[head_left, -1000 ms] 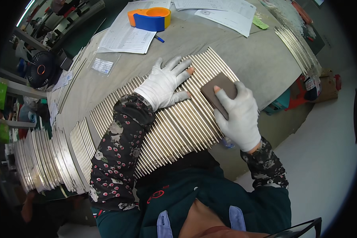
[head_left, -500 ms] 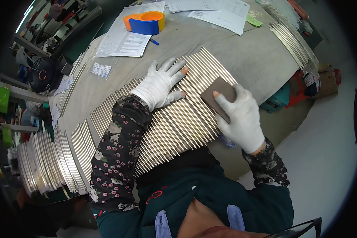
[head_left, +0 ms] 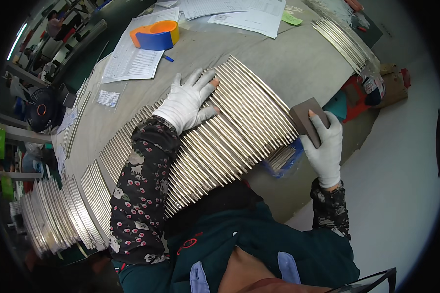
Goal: Sanding the ends of a group of metal rods and then bundling them together.
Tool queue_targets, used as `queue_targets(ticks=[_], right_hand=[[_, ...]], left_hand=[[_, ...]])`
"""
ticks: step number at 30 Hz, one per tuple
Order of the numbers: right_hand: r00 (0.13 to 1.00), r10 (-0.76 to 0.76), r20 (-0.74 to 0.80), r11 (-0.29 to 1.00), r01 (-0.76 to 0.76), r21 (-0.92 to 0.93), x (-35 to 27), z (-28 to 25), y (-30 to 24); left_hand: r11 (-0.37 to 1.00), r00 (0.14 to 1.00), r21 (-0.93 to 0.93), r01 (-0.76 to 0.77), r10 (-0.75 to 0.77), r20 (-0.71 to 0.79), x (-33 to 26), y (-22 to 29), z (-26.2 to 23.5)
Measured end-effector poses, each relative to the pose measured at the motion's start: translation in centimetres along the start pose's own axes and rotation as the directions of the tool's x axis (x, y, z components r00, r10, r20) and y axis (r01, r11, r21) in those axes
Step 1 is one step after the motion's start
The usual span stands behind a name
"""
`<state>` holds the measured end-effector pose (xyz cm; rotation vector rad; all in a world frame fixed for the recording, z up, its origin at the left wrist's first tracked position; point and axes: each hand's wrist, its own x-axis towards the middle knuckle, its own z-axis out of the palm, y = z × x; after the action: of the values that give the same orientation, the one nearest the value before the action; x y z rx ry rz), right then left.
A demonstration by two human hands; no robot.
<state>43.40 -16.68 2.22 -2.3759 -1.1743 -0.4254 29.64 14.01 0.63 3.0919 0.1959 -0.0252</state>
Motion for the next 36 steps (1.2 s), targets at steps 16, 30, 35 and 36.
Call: queue_targets(ticks=[16,30,35,36], right_hand=[[0.999,-0.045,0.005,0.998,0.045,0.050,0.0,0.2,-0.9],[0.955,-0.276,0.106,0.961,0.275,0.023,2.6,3.2,-7.7],[0.935,-0.311,0.168,0.950,0.302,0.078,2.2,2.0,-6.9],[0.936,-0.316,0.157,0.949,0.310,0.064,1.4,1.1,-6.3]], left_hand=[[0.999,0.995,-0.029,-0.028,0.025,-0.097,0.1,0.6,-0.3],[0.996,0.996,-0.025,-0.090,0.090,0.020,-2.3,0.6,-0.3],[0.996,0.996,-0.018,-0.090,0.090,-0.010,-2.5,0.5,-0.3],[0.995,0.996,-0.027,-0.092,0.092,-0.017,-2.6,0.7,-0.2]])
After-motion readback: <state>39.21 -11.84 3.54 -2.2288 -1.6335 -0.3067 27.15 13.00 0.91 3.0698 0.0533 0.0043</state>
